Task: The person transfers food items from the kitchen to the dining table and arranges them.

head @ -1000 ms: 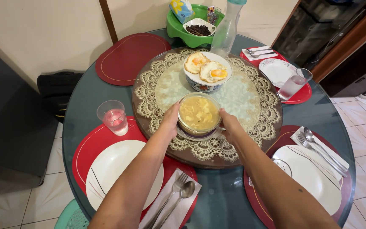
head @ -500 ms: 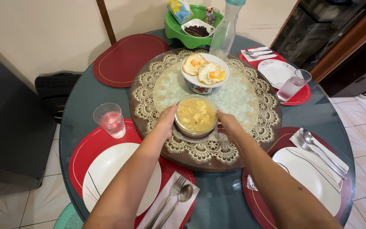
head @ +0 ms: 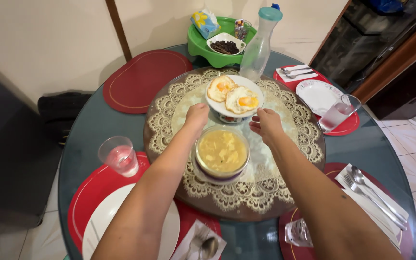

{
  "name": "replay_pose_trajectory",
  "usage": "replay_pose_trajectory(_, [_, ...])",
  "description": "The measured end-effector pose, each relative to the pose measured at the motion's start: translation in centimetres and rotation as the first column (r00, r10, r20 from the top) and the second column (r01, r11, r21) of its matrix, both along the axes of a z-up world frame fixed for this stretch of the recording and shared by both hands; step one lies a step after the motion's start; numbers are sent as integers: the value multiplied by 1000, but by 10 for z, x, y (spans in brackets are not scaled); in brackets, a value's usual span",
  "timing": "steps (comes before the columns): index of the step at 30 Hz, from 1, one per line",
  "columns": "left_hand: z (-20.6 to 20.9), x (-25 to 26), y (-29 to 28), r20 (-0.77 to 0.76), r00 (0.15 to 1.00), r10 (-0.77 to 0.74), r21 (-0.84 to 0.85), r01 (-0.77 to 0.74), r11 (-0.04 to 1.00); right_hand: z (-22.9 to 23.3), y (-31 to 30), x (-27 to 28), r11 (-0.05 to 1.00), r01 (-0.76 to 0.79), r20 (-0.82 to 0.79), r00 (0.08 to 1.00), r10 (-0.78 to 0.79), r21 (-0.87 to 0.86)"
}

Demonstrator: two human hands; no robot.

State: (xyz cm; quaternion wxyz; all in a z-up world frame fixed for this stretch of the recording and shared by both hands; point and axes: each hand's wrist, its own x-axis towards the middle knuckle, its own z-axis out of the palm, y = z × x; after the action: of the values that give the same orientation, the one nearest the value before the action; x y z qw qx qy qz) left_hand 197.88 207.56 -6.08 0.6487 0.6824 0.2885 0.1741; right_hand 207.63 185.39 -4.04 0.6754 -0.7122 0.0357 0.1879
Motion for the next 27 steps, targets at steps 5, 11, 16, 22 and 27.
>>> replay_pose_trajectory(5, [9, 23, -3, -20, 999, -50, -153, 46, 987, -7, 7, 18, 996, 27, -26, 999, -25, 87])
replay_pose_trajectory(11, [8, 32, -6, -20, 1000, 5, -160, -8, 987, -19, 12, 25, 992, 47, -4, 999, -47, 121])
replay_pose_trajectory(16, [14, 31, -9, 13, 999, 32, -205, -29, 978, -14, 15, 23, 983, 116, -33, 993, -112, 141])
replay_pose_trajectory(22, [26, 38, -27, 50, 998, 25, -238, -12, 971, 0, 2, 30, 970, 137, 4, 990, -141, 199])
replay_pose_trajectory(27, [21, 69, -52, 155, 987, -45, -243, 82, 967, 17, -25, 52, 946, 241, 17, 968, -251, 218])
